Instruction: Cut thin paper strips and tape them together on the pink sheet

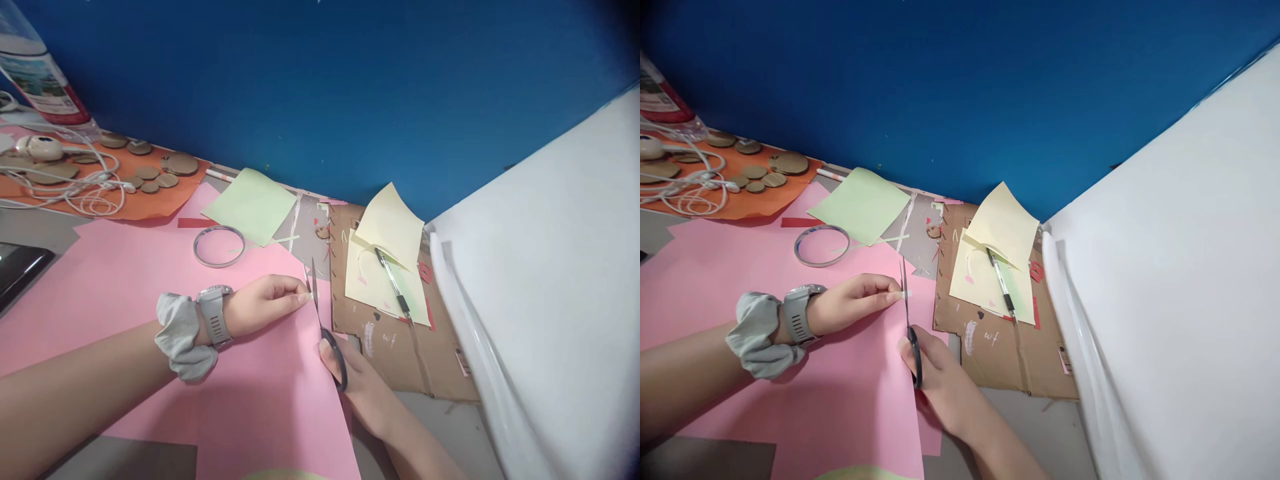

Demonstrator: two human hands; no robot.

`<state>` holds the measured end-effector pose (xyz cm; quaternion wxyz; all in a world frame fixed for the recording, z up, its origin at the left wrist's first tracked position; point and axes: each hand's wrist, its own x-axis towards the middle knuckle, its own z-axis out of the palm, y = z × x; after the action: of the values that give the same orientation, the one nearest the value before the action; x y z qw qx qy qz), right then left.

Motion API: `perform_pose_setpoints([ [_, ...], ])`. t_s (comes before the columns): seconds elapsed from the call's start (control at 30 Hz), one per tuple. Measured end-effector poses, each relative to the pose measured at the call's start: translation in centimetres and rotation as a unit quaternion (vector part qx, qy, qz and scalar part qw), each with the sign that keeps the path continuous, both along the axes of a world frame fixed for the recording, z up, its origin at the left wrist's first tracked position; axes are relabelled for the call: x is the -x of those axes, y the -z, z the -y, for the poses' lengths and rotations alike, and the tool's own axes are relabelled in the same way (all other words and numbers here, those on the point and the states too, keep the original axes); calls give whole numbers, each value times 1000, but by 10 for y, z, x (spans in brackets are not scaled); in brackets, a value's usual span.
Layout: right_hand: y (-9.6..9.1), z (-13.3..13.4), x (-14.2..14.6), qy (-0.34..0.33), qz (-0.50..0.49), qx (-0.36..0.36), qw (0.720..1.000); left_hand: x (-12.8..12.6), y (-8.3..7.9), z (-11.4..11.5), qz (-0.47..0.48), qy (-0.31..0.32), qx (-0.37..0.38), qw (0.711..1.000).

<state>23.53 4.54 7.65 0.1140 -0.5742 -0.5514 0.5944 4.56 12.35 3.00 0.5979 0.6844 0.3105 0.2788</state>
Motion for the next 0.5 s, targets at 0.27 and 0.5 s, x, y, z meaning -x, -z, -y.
perform_pose_setpoints([
  [0.27,-3,-2,-1,-12,-18,9,1000,0,0,0,0,4,-2,1000],
  [0.5,2,3,3,33,-10,-18,999,0,-1,0,2,-1,8,1000],
])
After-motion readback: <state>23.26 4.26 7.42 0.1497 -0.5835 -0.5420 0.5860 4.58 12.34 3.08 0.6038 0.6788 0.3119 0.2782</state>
